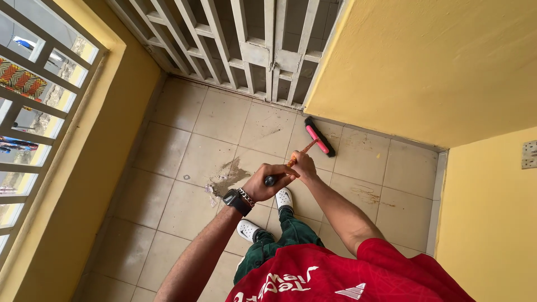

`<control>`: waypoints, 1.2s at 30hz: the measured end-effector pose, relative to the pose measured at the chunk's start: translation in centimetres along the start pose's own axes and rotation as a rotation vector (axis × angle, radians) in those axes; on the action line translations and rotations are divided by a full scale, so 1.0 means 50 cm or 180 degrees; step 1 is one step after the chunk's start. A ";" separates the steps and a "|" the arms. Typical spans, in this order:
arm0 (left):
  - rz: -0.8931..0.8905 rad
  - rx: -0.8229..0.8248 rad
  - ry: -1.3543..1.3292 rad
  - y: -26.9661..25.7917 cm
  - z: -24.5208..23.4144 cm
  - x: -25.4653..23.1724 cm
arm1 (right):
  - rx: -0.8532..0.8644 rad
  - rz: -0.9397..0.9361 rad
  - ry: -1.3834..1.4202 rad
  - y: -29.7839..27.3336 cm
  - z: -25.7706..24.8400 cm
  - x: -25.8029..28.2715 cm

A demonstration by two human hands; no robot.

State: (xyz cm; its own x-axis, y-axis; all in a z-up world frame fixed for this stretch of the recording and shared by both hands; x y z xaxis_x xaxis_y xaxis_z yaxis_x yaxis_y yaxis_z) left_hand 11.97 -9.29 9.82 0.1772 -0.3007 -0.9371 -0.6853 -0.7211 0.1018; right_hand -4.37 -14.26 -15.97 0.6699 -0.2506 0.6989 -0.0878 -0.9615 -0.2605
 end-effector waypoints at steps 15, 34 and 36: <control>-0.0967 -0.1609 0.0040 -0.179 -0.170 0.027 | 0.1147 -0.1111 -0.0438 0.053 0.267 0.216; -0.1602 -0.1734 0.0452 -0.175 -0.203 -0.135 | 0.1644 -0.1176 0.0078 -0.073 0.153 0.383; -0.1024 -0.1540 0.0359 -0.129 -0.190 -0.144 | 0.1030 -0.1445 0.0051 -0.037 0.121 0.348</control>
State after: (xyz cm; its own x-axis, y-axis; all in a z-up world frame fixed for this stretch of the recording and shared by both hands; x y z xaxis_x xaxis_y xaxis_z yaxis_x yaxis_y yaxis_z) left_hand 21.82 -8.41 19.07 0.4148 -0.0651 -0.9076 -0.1893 -0.9818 -0.0161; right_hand 11.92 -16.18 -7.35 0.5762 0.1767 0.7980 0.4395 -0.8902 -0.1203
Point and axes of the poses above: each hand's wrist, its own y-axis towards the middle knuckle, its own z-axis out of the palm, x = y × z, the point moved 9 cm from there along y, towards the middle knuckle, and after that the axes turned 7 degrees about y, right-handed, at the moved point
